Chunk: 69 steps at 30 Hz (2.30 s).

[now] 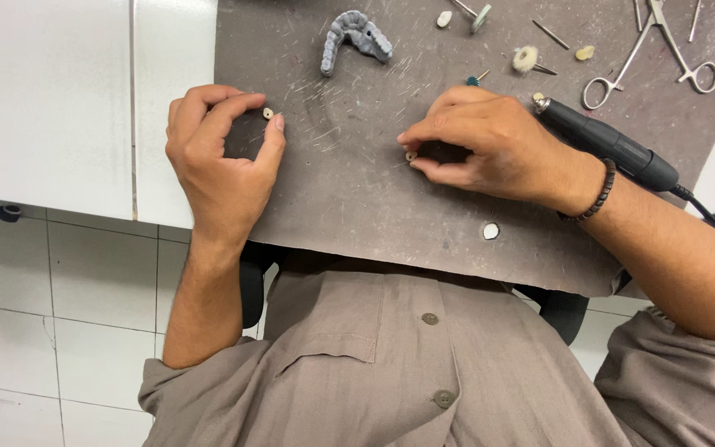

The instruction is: The person holds small dental prosthetic pieces one at a time and polishes them against a buffing wheel on a rotary tool, rotating each piece to work its surfaces, then sets finished pieces on the work mat and picks up new ones from a container.

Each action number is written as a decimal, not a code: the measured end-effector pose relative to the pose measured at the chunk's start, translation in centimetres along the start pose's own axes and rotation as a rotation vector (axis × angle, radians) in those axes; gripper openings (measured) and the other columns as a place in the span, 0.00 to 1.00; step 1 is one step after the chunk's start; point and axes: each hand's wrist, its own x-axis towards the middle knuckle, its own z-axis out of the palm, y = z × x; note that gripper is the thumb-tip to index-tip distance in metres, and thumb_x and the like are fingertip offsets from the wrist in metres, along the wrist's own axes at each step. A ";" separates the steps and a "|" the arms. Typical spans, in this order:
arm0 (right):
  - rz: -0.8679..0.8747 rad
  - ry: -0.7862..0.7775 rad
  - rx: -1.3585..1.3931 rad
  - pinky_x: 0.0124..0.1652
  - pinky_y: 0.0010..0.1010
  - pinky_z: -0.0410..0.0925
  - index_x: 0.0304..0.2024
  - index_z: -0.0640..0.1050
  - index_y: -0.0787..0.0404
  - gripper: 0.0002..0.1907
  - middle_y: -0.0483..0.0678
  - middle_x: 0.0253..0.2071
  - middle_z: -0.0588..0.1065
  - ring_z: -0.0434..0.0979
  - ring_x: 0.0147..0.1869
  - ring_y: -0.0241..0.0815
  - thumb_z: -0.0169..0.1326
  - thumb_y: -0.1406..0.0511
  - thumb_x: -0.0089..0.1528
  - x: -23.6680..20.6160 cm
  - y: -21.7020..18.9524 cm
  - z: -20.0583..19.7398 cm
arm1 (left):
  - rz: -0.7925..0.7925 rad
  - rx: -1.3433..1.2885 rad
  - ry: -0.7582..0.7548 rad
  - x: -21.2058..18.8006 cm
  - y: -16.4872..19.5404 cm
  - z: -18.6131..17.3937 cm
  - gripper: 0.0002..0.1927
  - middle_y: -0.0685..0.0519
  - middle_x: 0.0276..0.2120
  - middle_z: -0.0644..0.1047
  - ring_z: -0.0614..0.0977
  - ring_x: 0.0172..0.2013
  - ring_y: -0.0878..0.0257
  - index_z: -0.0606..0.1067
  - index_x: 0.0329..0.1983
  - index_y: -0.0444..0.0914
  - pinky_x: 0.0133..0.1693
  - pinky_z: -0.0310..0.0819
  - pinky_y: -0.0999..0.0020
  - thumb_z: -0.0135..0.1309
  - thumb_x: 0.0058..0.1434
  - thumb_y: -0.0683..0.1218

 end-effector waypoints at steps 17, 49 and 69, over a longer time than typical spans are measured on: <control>0.069 0.066 -0.044 0.41 0.31 0.73 0.46 0.80 0.60 0.14 0.46 0.39 0.79 0.79 0.44 0.42 0.67 0.71 0.58 -1.6 -0.8 -1.0 | 0.002 -0.010 -0.018 0.1 0.1 -0.2 0.09 0.52 0.47 0.77 0.75 0.51 0.59 0.82 0.45 0.37 0.51 0.72 0.63 0.71 0.64 0.41; 0.256 0.184 -0.253 0.39 0.30 0.71 0.43 0.84 0.59 0.11 0.45 0.40 0.78 0.76 0.42 0.42 0.71 0.67 0.60 -8.0 -1.0 -0.2 | -0.008 0.003 -0.015 0.1 0.2 0.0 0.07 0.52 0.47 0.77 0.76 0.49 0.57 0.82 0.46 0.38 0.52 0.71 0.59 0.68 0.66 0.41; 0.281 0.145 -0.300 0.42 0.30 0.74 0.47 0.83 0.61 0.11 0.49 0.45 0.78 0.80 0.44 0.44 0.67 0.68 0.62 -7.4 -2.1 -0.1 | 0.024 -0.070 0.027 0.1 0.1 -0.1 0.07 0.53 0.45 0.78 0.77 0.48 0.57 0.82 0.44 0.38 0.50 0.71 0.59 0.68 0.65 0.43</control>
